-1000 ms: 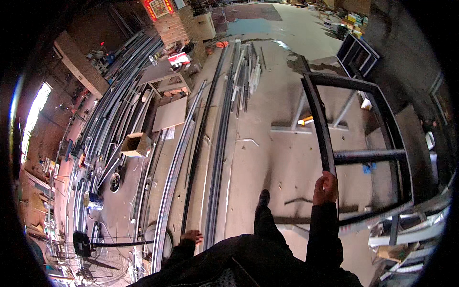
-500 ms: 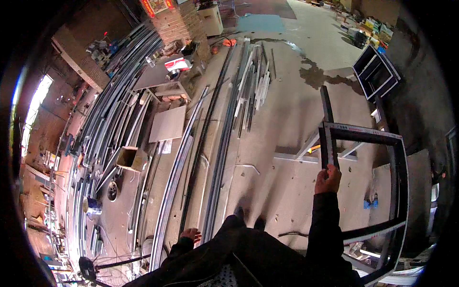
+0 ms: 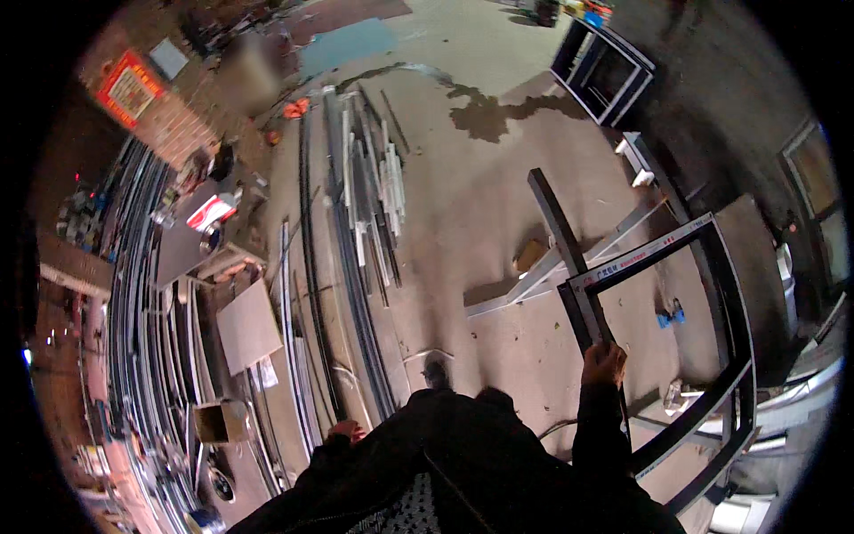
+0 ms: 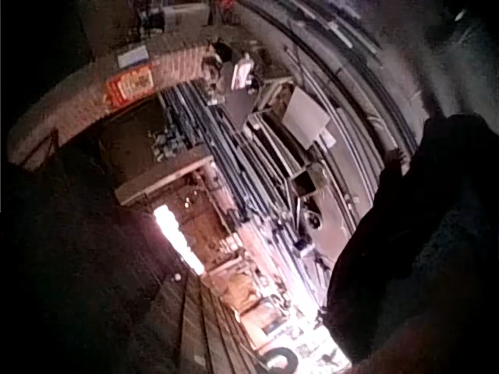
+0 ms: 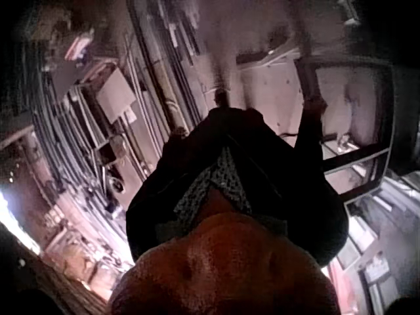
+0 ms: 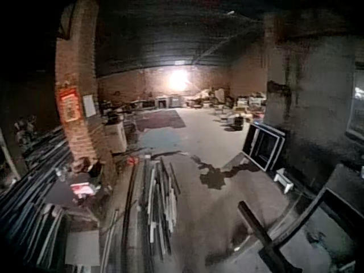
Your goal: The person picks up a long black metal bar from a stack, carries it across the workshop floor, and places it with other bars. They then squat to organize the bars and later walk to a shelf to pick up a green tube.
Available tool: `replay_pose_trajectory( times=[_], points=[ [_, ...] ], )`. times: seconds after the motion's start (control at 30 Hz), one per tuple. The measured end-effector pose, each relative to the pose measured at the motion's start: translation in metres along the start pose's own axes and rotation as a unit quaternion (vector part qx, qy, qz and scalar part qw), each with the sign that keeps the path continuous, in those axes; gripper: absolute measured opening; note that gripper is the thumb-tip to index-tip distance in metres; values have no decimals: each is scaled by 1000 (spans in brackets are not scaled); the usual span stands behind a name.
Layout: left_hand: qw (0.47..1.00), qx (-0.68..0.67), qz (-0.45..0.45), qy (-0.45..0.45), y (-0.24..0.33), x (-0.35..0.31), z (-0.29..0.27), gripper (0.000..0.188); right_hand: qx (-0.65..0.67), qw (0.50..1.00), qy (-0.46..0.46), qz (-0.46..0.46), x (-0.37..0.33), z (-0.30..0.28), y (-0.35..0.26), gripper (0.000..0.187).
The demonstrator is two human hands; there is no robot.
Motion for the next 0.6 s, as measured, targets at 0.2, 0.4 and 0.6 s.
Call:
replay_pose_trajectory(
  times=[0.2,0.4,0.6],
  points=[
    [973,-93,46,-208,98,104,-139,15,-93,993,45,-49,-5,-12,-20,28],
    [996,-77,22,-45,212,160,-142,20,-78,996,41,25,5,-27,-36,22],
    [941,307,130,-48,250,223,-146,21,-136,990,-20,-1,23,-14,-43,32]
  ],
)
Point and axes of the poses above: each hand's wrist, its own x-axis towards the middle knuckle, its own z-axis out of the palm, y = z × x, the point moved 1 cm from there along x, towards the middle knuckle, and after that the axes turned 10 degrees about -z, right-handed, at the moved point
